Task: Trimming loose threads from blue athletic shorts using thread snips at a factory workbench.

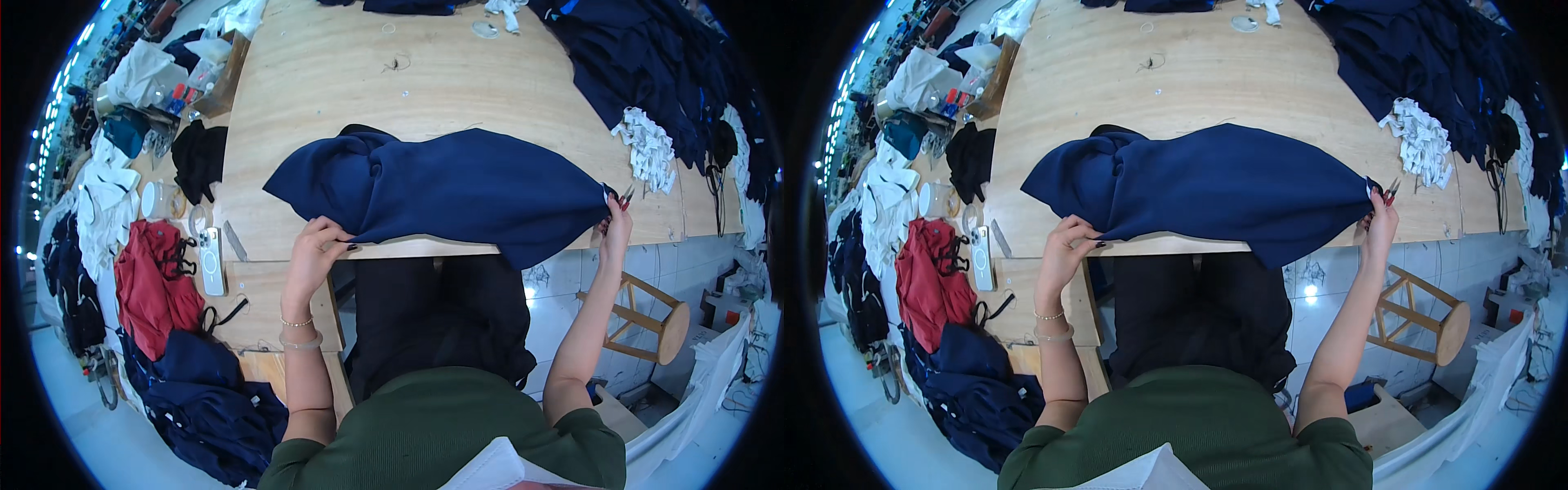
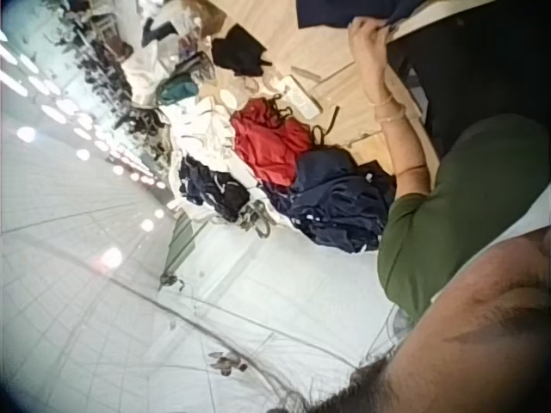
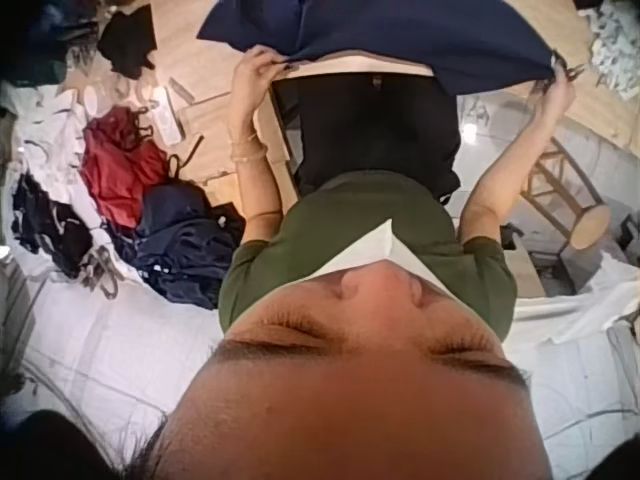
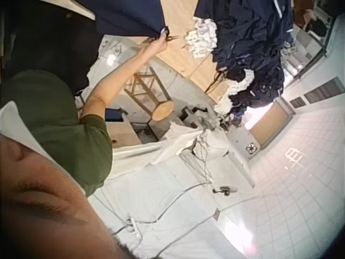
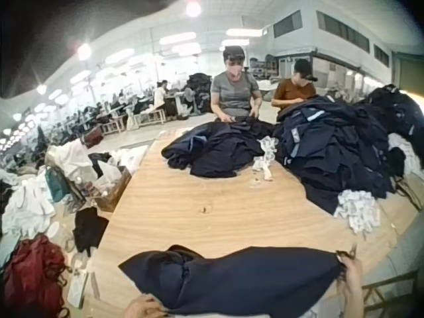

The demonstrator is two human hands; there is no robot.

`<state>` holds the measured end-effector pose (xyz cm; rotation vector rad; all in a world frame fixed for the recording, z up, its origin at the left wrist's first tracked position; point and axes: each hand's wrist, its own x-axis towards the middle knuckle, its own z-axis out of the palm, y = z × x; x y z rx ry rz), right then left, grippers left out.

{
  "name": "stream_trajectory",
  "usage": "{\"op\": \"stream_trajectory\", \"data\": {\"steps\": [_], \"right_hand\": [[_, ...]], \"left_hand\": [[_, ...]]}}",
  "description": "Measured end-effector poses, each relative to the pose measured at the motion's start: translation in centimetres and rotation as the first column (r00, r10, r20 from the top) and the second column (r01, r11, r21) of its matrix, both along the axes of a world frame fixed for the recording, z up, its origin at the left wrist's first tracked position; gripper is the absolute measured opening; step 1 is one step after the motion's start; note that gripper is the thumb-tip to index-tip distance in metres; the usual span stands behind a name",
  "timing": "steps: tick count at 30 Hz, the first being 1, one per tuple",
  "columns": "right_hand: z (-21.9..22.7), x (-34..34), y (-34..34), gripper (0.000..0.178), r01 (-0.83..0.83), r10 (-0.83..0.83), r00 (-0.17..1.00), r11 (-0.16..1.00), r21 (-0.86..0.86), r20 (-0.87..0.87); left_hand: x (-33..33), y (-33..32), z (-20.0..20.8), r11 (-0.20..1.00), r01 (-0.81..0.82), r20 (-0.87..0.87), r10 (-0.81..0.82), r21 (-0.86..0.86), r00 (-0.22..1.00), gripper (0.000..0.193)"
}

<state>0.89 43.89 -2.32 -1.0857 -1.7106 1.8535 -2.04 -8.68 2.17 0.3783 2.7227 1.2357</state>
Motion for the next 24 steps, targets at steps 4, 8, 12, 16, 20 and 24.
{"op": "stream_trajectory", "data": {"steps": [4, 8, 12, 16, 20, 24], "right_hand": [[-0.9, 0.3, -0.8, 0.014, 0.052, -0.054, 0.998, 0.998, 0.042, 0.045], [0.1, -0.2, -0.1, 0.012, 0.027, -0.028, 0.999, 0.999, 0.041, 0.018], [3.9, -3.0, 1.7, 0.018, 0.091, -0.099, 0.987, 0.993, -0.071, -0.129], [6.5, -8.2, 2.2, 0.017, -0.093, 0.093, 0.962, 0.996, 0.009, -0.259], [4.2, -13.2, 3.4, 0.019, -0.032, 0.033, 0.995, 0.999, 0.006, -0.089], [2.9, -13.8, 5.0, 0.032, -0.101, -0.087, 0.979, 0.577, 0.810, 0.183]], "left_hand": [[-0.1, 0.6, 0.6, 0.998, 0.032, 0.024, -0.031, -0.045, 0.999, 0.015], [-0.8, 0.0, 1.1, 0.987, 0.050, 0.002, -0.051, 0.150, 0.999, 0.010], [-4.2, 0.5, 5.7, 0.903, -0.237, -0.141, 0.303, 0.359, 0.943, 0.010], [-12.8, 0.1, 6.1, 0.944, -0.252, -0.197, 0.295, 0.214, 0.935, 0.022], [-18.7, -0.9, 2.2, 0.974, -0.210, -0.112, 0.219, 0.086, 0.969, 0.026], [-19.3, 1.0, 1.4, 0.977, -0.185, -0.103, 0.196, 0.108, 0.975, 0.027]]}}
